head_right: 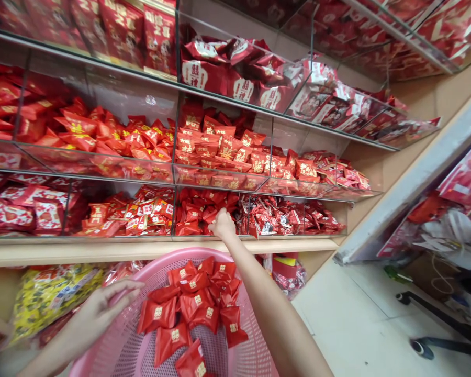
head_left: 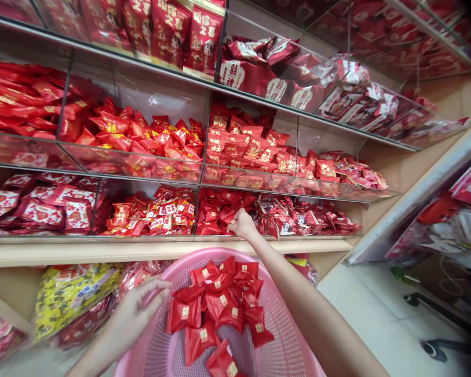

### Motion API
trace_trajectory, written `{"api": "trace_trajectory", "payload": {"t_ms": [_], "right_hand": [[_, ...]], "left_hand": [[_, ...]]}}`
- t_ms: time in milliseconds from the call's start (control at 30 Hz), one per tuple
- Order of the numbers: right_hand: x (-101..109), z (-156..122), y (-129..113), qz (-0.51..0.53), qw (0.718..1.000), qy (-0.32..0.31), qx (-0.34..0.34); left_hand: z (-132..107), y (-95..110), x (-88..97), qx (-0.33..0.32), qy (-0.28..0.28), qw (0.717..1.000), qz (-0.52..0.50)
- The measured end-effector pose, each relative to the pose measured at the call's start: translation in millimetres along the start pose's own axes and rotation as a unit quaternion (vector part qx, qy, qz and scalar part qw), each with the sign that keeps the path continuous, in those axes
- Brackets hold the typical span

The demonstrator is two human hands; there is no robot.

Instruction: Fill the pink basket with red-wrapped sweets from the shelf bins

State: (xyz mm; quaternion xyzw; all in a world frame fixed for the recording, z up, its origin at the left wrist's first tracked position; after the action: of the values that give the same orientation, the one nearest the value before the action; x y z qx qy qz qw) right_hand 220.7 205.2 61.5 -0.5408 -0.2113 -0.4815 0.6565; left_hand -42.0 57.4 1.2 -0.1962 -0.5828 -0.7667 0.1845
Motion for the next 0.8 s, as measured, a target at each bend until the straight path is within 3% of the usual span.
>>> {"api": "trace_trajectory", "payload": {"t_ms": [133,200,267,333,400,500,600,667,800], "right_hand": [[28,-8,0,0.052,0.997,0.034,0.035],[46,-20,1,0.093,0.993,0.05,0.051],[61,-39,2,0.201,0.977,0.053,0.05],[65,-64,3,0.363,0.931,0.016,0.006],[54,-92,3,0.492,0.864,-0.062,-0.081],[36,-132,-6,0.592,0.776,-0.123,-0.182],[27,-153,-14,0.642,0.723,-0.125,-0.221],[25,-158,-15,0.642,0.725,-0.121,-0.22],[34,-153,-16,0.583,0.79,-0.138,-0.132]], "left_hand": [[7,1,3.8,-0.025,0.012,0.996,0.09],[14,13,5.7,-0.053,0.028,0.991,0.116],[22,33,4.4,-0.08,0.039,0.99,0.107],[29,59,-2.1,-0.098,0.037,0.993,0.06],[33,84,-18.1,-0.102,-0.009,0.994,-0.038],[32,106,-49.7,-0.045,-0.099,0.975,-0.193],[31,111,-64.8,-0.024,-0.098,0.974,-0.204],[31,107,-65.9,-0.024,-0.082,0.982,-0.17],[28,102,-61.5,-0.026,-0.098,0.985,-0.141]]}}
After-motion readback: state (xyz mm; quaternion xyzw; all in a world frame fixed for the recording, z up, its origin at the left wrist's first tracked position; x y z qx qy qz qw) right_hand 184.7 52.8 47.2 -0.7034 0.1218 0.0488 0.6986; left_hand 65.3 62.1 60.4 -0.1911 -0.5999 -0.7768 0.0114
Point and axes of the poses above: each hand's wrist, its own z-axis towards the middle knuckle, its own x-axis out of the back of the hand, y = z × x, the point moved 8 cm from there along z, towards the middle knuckle, and after that the axes turned 9 degrees about y, right-handed, at the moved point
